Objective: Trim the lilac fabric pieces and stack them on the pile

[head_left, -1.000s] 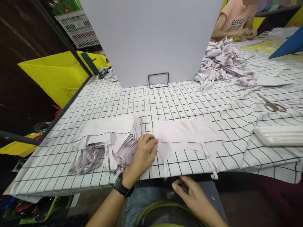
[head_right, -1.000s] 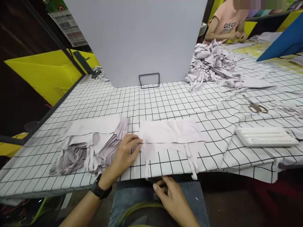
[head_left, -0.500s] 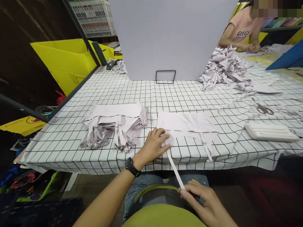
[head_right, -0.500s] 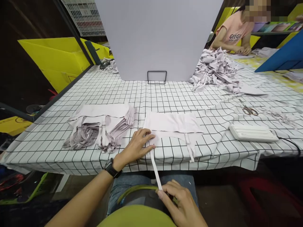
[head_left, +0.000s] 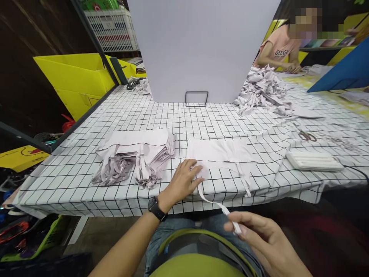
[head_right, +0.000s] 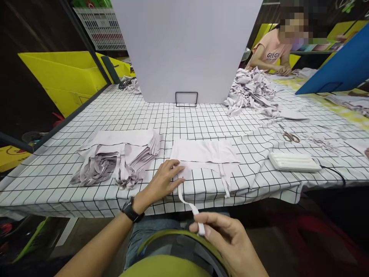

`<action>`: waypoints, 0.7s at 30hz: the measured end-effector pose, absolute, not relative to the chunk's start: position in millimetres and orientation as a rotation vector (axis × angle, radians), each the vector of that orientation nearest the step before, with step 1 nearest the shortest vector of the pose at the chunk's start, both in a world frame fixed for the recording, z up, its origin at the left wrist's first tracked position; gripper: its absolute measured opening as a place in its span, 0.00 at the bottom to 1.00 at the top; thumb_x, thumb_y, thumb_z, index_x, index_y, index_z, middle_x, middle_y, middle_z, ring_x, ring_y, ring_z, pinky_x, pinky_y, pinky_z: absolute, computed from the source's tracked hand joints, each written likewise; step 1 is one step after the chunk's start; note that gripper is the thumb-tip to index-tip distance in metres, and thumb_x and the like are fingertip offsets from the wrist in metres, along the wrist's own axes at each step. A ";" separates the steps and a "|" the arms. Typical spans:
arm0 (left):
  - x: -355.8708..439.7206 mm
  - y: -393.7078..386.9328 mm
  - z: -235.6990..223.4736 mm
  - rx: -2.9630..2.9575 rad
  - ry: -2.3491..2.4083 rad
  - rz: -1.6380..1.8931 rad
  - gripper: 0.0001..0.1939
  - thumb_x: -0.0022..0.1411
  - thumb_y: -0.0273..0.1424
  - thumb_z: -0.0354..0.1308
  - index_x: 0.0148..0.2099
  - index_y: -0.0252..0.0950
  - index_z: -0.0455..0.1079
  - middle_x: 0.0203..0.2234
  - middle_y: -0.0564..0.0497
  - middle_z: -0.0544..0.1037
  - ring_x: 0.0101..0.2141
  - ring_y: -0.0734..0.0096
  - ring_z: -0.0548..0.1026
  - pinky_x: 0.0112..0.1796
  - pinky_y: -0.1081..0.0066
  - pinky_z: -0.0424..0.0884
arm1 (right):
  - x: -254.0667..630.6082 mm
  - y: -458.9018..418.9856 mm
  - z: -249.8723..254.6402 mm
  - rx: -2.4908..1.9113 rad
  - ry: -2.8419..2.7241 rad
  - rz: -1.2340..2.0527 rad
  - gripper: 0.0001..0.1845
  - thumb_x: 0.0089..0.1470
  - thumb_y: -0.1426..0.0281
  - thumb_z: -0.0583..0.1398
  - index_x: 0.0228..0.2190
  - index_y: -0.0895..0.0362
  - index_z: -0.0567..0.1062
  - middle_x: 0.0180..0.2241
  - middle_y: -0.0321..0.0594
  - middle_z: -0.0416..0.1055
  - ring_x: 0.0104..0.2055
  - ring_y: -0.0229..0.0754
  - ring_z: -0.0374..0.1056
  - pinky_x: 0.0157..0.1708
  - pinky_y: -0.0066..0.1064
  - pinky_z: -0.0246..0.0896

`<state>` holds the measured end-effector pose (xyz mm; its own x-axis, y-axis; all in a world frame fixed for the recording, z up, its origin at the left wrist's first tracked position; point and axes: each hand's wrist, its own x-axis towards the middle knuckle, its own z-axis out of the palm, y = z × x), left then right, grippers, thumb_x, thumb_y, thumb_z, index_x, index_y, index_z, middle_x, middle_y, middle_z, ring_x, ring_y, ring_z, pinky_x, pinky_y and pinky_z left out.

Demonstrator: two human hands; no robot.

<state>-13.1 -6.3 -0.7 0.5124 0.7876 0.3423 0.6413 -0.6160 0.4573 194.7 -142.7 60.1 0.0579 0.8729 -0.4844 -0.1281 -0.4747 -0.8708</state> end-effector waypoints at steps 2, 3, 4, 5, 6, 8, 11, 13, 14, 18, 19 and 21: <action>-10.3 -15.0 4.6 2.373 1.155 0.958 0.11 0.70 0.29 0.56 0.54 0.37 0.72 0.52 0.40 0.73 0.54 0.55 0.70 0.53 0.52 0.70 | 191.4 -124.9 53.9 -1.461 -0.788 1.543 0.21 0.42 0.54 0.75 0.35 0.53 0.87 0.33 0.47 0.84 0.39 0.51 0.79 0.43 0.37 0.75; -8.8 -20.0 8.3 2.292 1.117 1.043 0.10 0.71 0.28 0.55 0.52 0.38 0.72 0.50 0.42 0.75 0.53 0.57 0.71 0.52 0.54 0.71 | 191.0 -116.1 49.2 -1.447 -0.817 1.524 0.21 0.42 0.54 0.75 0.36 0.53 0.87 0.33 0.46 0.84 0.40 0.51 0.79 0.45 0.38 0.74; -7.3 -25.2 12.4 2.206 1.073 1.100 0.10 0.71 0.26 0.54 0.51 0.38 0.73 0.47 0.43 0.76 0.50 0.60 0.73 0.50 0.57 0.72 | 191.0 -108.0 44.3 -1.444 -0.850 1.502 0.21 0.42 0.54 0.75 0.36 0.53 0.87 0.33 0.46 0.84 0.40 0.51 0.78 0.46 0.39 0.73; -5.9 -30.1 16.6 2.127 1.028 1.132 0.10 0.71 0.25 0.54 0.50 0.38 0.74 0.44 0.45 0.78 0.48 0.61 0.74 0.48 0.59 0.73 | 191.2 -101.0 39.6 -1.451 -0.882 1.476 0.20 0.43 0.54 0.74 0.36 0.54 0.87 0.33 0.46 0.84 0.39 0.51 0.78 0.46 0.40 0.73; -4.5 -34.5 20.7 2.061 0.991 1.144 0.10 0.70 0.25 0.54 0.48 0.38 0.74 0.41 0.46 0.79 0.45 0.63 0.75 0.46 0.61 0.74 | 191.1 -95.1 35.6 -1.461 -0.912 1.447 0.20 0.43 0.54 0.74 0.35 0.54 0.87 0.31 0.45 0.83 0.38 0.51 0.78 0.46 0.40 0.73; -2.1 -41.1 27.4 1.967 0.965 1.136 0.09 0.69 0.23 0.55 0.47 0.38 0.75 0.37 0.47 0.80 0.41 0.64 0.77 0.42 0.63 0.74 | 189.7 -86.9 31.0 -1.479 -0.960 1.391 0.20 0.45 0.52 0.72 0.34 0.55 0.87 0.28 0.43 0.81 0.36 0.49 0.76 0.45 0.39 0.73; 1.4 -44.3 31.7 1.917 0.981 1.092 0.08 0.68 0.24 0.57 0.46 0.38 0.75 0.36 0.48 0.81 0.39 0.64 0.77 0.41 0.64 0.74 | 185.6 -79.8 31.6 -1.479 -1.030 1.322 0.19 0.49 0.51 0.70 0.32 0.54 0.86 0.28 0.42 0.78 0.37 0.49 0.73 0.41 0.35 0.72; 3.9 -40.7 31.4 1.947 0.984 1.067 0.08 0.68 0.26 0.58 0.47 0.38 0.74 0.36 0.48 0.81 0.39 0.64 0.77 0.42 0.63 0.74 | 184.2 -75.8 33.0 -1.477 -1.071 1.283 0.19 0.50 0.51 0.69 0.30 0.54 0.86 0.31 0.43 0.77 0.38 0.49 0.72 0.38 0.33 0.70; 5.3 -36.6 30.6 1.983 0.997 1.070 0.07 0.68 0.26 0.58 0.47 0.38 0.74 0.36 0.49 0.81 0.39 0.64 0.76 0.42 0.63 0.73 | 184.6 -73.5 33.1 -1.489 -1.082 1.277 0.19 0.50 0.51 0.68 0.29 0.55 0.85 0.31 0.42 0.77 0.37 0.48 0.71 0.36 0.32 0.70; 13.4 -3.8 25.7 2.270 1.166 1.007 0.09 0.68 0.24 0.56 0.48 0.36 0.73 0.40 0.46 0.79 0.43 0.60 0.74 0.44 0.59 0.72 | 191.9 -61.2 28.4 -1.580 -1.000 1.356 0.20 0.45 0.51 0.70 0.26 0.56 0.84 0.20 0.37 0.72 0.25 0.41 0.65 0.26 0.31 0.65; 16.3 7.3 24.1 2.364 1.202 0.918 0.10 0.67 0.23 0.56 0.49 0.36 0.72 0.43 0.45 0.78 0.45 0.58 0.73 0.45 0.57 0.72 | 194.4 -57.4 26.9 -1.587 -0.961 1.373 0.21 0.44 0.51 0.71 0.27 0.57 0.84 0.20 0.37 0.72 0.24 0.41 0.65 0.25 0.31 0.64; 22.8 29.1 20.6 2.523 1.237 0.693 0.11 0.66 0.24 0.58 0.50 0.34 0.73 0.47 0.43 0.77 0.47 0.55 0.72 0.45 0.56 0.72 | 198.8 -49.4 25.1 -1.580 -0.894 1.393 0.22 0.42 0.51 0.72 0.28 0.57 0.84 0.21 0.39 0.73 0.25 0.42 0.67 0.25 0.30 0.65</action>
